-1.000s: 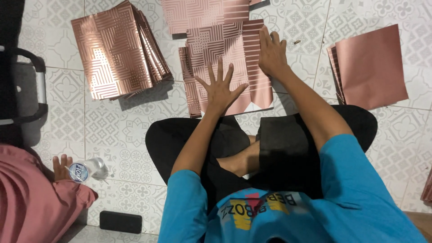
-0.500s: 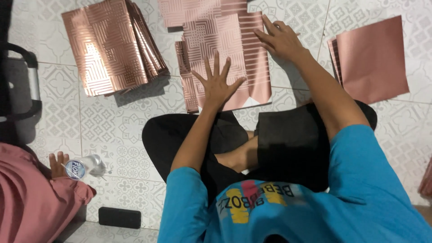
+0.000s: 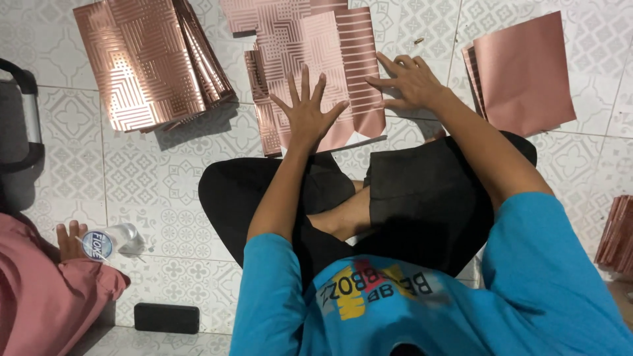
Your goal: The person sits on the floor and repeatedly folds sheets of patterned copper-colored paper. They fold the sheets in half, then fold the edges inward to create a smaller, compact shape, and place the finished pieces into a stack.
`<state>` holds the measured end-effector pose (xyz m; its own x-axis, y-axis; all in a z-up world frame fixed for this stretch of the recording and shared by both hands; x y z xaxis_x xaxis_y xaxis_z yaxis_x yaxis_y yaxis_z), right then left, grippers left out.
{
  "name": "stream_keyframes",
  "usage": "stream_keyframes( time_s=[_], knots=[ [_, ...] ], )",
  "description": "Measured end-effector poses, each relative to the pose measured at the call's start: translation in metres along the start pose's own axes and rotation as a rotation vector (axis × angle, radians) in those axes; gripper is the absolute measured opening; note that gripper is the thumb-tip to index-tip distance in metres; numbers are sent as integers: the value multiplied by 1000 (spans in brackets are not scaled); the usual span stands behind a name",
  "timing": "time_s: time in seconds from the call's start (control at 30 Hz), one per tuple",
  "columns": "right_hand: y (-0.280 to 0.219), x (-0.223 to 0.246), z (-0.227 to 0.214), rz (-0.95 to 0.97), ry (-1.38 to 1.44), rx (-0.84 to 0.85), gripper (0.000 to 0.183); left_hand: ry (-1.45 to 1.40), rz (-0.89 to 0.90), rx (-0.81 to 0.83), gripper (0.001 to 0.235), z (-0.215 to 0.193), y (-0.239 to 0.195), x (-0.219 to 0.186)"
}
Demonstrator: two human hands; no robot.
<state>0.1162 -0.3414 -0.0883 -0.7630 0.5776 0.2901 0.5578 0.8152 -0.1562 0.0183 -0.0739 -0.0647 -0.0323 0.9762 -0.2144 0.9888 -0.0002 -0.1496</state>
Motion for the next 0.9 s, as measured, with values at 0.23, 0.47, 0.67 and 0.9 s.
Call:
stream_keyframes(
  time_s=[0.23,0.47,0.67,0.9],
  knots=[
    [-9,20,-9,98,8,135,83,-22,-2,-7,90,-2,-1,-1],
    [5,12,1,45,360,-280,28,-15,-5,16,92,-4,-2,0],
    [-5,13,-3,69,228,-143,69,148,-18,-154,115,31,5,9],
    [-6,25,2,181,21,271,127,45,-87,2,119,4,5,2]
  ],
)
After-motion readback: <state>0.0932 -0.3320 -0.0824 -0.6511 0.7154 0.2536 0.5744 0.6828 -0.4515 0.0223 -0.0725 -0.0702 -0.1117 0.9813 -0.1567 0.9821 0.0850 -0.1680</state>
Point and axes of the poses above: each hand's wrist, its own y-axis towards the middle knuckle, its own z-axis out of the palm, x = y × z, the point moved 3 cm from there along y, towards the middle knuckle, and after that the axes turned 14 degrees about y, right-handed, at the moved point
